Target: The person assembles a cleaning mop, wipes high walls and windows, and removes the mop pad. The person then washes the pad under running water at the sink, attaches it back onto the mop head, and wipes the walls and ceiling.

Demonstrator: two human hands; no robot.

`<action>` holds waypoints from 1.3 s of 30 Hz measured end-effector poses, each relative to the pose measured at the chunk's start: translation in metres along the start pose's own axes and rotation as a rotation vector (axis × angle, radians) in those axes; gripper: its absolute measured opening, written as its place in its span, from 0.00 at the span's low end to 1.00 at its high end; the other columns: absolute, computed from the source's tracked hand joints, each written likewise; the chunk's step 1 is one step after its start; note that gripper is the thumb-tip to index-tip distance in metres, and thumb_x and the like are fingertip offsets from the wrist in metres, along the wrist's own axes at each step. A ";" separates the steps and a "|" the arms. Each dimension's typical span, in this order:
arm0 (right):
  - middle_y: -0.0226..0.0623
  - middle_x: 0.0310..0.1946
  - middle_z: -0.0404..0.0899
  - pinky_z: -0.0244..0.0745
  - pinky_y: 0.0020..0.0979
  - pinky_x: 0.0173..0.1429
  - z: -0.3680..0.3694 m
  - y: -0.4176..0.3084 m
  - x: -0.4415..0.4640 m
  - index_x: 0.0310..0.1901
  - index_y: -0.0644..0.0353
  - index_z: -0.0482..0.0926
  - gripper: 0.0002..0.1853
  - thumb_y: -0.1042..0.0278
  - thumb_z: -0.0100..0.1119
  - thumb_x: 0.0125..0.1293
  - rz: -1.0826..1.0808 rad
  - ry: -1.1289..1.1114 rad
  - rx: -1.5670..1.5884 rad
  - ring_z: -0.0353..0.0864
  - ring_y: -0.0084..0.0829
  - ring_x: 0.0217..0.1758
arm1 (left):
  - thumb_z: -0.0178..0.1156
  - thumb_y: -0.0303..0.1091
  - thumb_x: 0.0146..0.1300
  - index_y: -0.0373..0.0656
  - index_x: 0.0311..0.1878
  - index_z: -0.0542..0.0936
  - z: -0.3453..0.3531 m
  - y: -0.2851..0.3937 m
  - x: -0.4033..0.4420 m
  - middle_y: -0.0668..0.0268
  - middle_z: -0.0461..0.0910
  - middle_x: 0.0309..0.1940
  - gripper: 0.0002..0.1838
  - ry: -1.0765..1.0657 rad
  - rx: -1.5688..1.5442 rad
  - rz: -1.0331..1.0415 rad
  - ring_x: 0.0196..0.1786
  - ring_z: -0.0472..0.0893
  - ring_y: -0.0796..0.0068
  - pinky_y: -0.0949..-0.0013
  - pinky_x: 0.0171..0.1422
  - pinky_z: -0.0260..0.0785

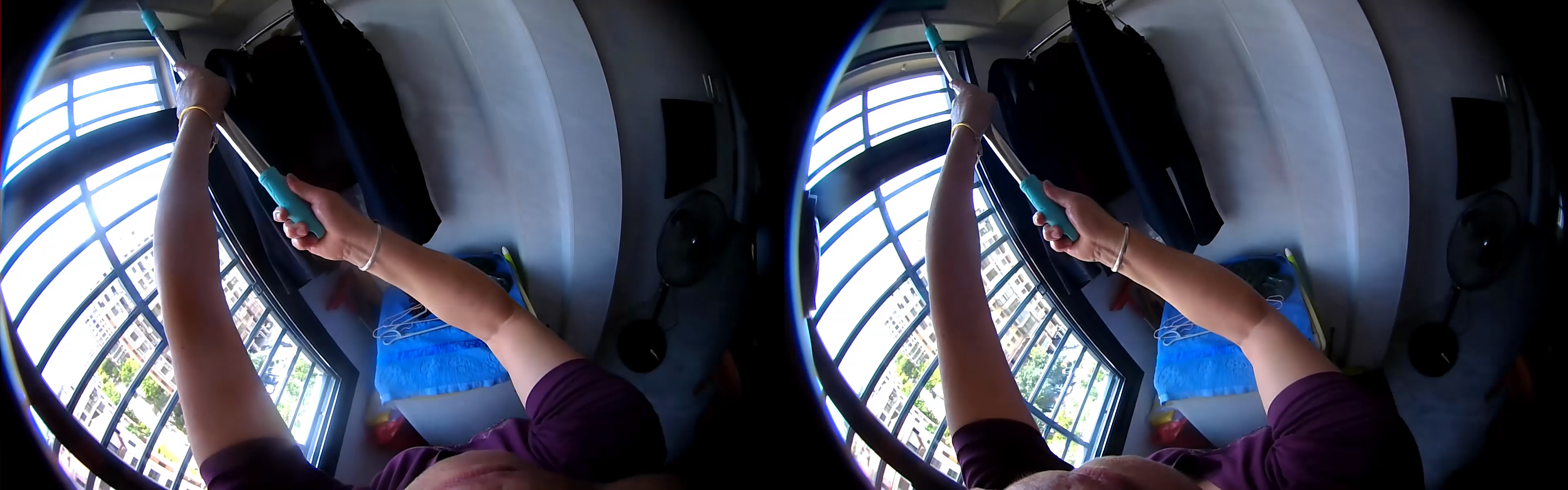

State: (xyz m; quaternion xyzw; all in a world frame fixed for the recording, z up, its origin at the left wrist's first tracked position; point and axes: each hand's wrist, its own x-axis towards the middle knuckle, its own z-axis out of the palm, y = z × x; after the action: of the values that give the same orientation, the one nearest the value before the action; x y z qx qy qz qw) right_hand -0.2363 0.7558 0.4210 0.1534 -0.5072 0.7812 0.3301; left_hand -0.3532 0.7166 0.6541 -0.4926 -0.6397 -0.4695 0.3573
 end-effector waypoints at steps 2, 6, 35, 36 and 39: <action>0.28 0.25 0.70 0.56 0.16 0.21 -0.005 0.004 0.004 0.42 0.54 0.67 0.20 0.44 0.48 0.67 -0.006 0.017 0.008 0.65 0.14 0.19 | 0.49 0.30 0.53 0.23 0.67 0.40 0.021 -0.008 0.009 0.37 0.77 0.39 0.43 0.129 0.042 0.070 0.40 0.82 0.48 0.60 0.47 0.76; 0.28 0.25 0.70 0.56 0.16 0.22 -0.008 0.015 0.014 0.43 0.55 0.67 0.20 0.44 0.47 0.68 -0.012 0.068 0.039 0.65 0.14 0.19 | 0.48 0.31 0.53 0.23 0.67 0.40 0.045 -0.022 0.022 0.38 0.78 0.38 0.42 0.083 0.026 0.082 0.41 0.82 0.48 0.59 0.50 0.74; 0.30 0.22 0.69 0.53 0.18 0.19 0.024 -0.073 0.073 0.34 0.53 0.65 0.17 0.47 0.41 0.70 -0.068 0.034 -0.235 0.62 0.17 0.17 | 0.62 0.30 0.46 0.33 0.55 0.60 0.058 -0.002 -0.014 0.48 0.76 0.34 0.32 0.173 -0.473 0.202 0.32 0.81 0.58 0.62 0.36 0.75; 0.31 0.22 0.69 0.53 0.18 0.19 0.027 -0.078 0.076 0.34 0.53 0.65 0.17 0.48 0.41 0.70 -0.084 0.038 -0.266 0.62 0.17 0.17 | 0.63 0.32 0.47 0.32 0.53 0.61 0.060 -0.003 -0.008 0.48 0.76 0.34 0.31 0.170 -0.472 0.208 0.32 0.81 0.58 0.63 0.34 0.75; 0.32 0.22 0.69 0.52 0.18 0.18 0.034 -0.081 0.069 0.33 0.53 0.64 0.16 0.49 0.42 0.70 -0.160 0.099 -0.364 0.62 0.17 0.17 | 0.62 0.35 0.46 0.29 0.53 0.61 0.052 0.003 -0.009 0.44 0.77 0.36 0.33 0.085 -0.470 0.187 0.39 0.80 0.52 0.61 0.41 0.74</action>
State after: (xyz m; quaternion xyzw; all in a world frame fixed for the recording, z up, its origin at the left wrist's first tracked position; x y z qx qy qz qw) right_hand -0.2359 0.7721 0.5314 0.0924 -0.6092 0.6547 0.4378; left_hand -0.3476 0.7639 0.6310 -0.5990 -0.4491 -0.5905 0.3012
